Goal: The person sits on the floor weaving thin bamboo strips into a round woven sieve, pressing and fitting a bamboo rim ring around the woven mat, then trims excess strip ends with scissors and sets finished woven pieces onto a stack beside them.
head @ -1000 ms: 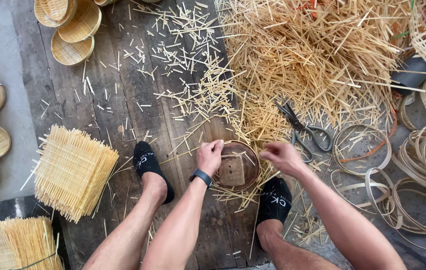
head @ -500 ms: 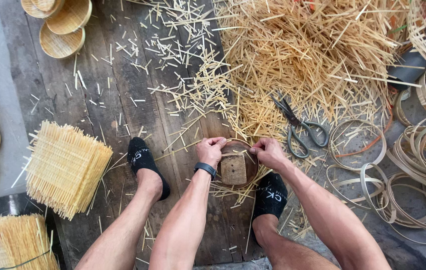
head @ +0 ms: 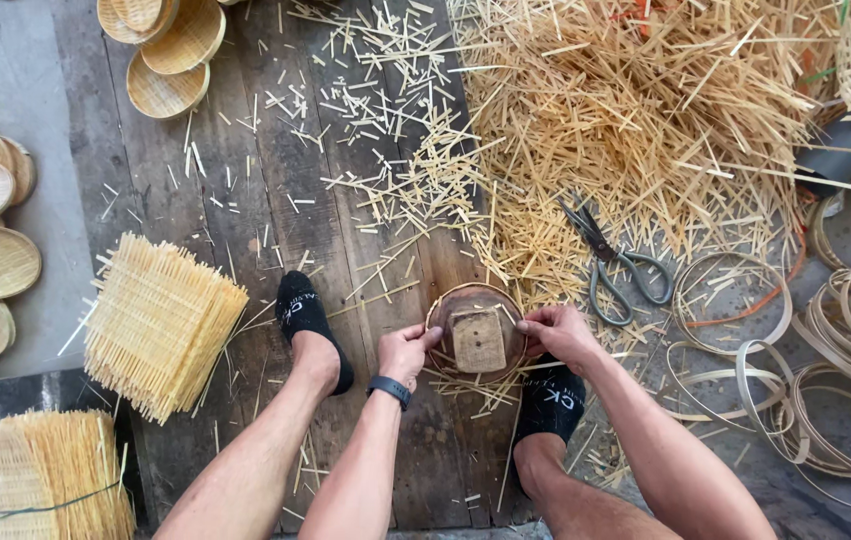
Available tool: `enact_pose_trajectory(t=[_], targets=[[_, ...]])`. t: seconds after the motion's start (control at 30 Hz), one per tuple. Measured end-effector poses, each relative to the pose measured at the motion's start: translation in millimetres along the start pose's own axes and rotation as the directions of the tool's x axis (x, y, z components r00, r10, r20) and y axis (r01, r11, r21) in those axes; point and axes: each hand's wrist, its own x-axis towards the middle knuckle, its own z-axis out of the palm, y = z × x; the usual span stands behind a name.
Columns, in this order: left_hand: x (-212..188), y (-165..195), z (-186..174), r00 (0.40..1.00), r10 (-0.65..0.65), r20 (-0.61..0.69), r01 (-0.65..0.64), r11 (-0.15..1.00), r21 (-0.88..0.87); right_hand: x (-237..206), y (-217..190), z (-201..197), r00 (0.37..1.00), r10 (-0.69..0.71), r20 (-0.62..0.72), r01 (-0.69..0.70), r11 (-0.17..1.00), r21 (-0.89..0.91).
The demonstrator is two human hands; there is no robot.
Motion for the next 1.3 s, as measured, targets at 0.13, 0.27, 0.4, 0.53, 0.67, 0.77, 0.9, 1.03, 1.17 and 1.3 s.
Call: enact_pose_trajectory(t=[0.13,0.27,0.4,0.53,0.67,0.77,0.9,1.03,1.17,1.3], targets=[[6.0,7.4,4.4,0.992,-0.063,-0.111,0.067,0.997,0.032,0.7,3.8,6.9,0.997,-0.017,-0.075,0.016,1.000,-0.017],[-13.0,5.3,8.5,0.996,-0.051,0.067,0.069,0.948,-0.312,-13.3,0.8,4.0,0.991,-0.136,-0.002,0.129,0.939,0.320],[-41.8,-16.9,30.2,0.952,-0.143,0.269,0.283,0.741,-0.609,-19.2,11.7,13.8,0.996,0.064,0.065,-0.078,0.967,0.244],[-45.3,-27.0,58.4,0.970,-0.214,0.117,0.243,0.798,-0.551,-12.9,19.9,31.5,0.995,0.059,-0.075,-0.043,0.979,0.199],[-48.5,-0.4,48.8,0.990,-0.112,0.090,0.142,0.857,-0.496,-25.7,3.1,29.9,0.999,0.041,-0.005,-0.040,0.991,0.131],[-61.7,44.3,17.2,0.974,0.214,0.079,-0.191,0.954,-0.230,-48.6,-20.0,23.4,0.997,-0.040,-0.061,0.042,0.998,0.042],[-93.5,102.2,2.5,0.721,0.642,0.260,-0.687,0.710,0.153,-68.7,-37.7,36.1,0.968,-0.230,0.103,0.189,0.932,0.310],[-110.1,134.9,30.1,0.597,0.747,0.292,-0.796,0.508,0.330,-68.0,-38.9,58.1,0.954,-0.293,-0.061,0.298,0.948,0.111],[-100.0,146.4,23.1,0.634,0.726,0.265,-0.769,0.557,0.314,-60.0,-46.3,56.8,0.930,-0.368,-0.004,0.362,0.915,-0.180],[-72.4,142.0,9.4,0.731,0.644,0.227,-0.682,0.670,0.294,-44.9,-60.8,52.2,0.960,-0.276,-0.047,0.233,0.880,-0.415]])
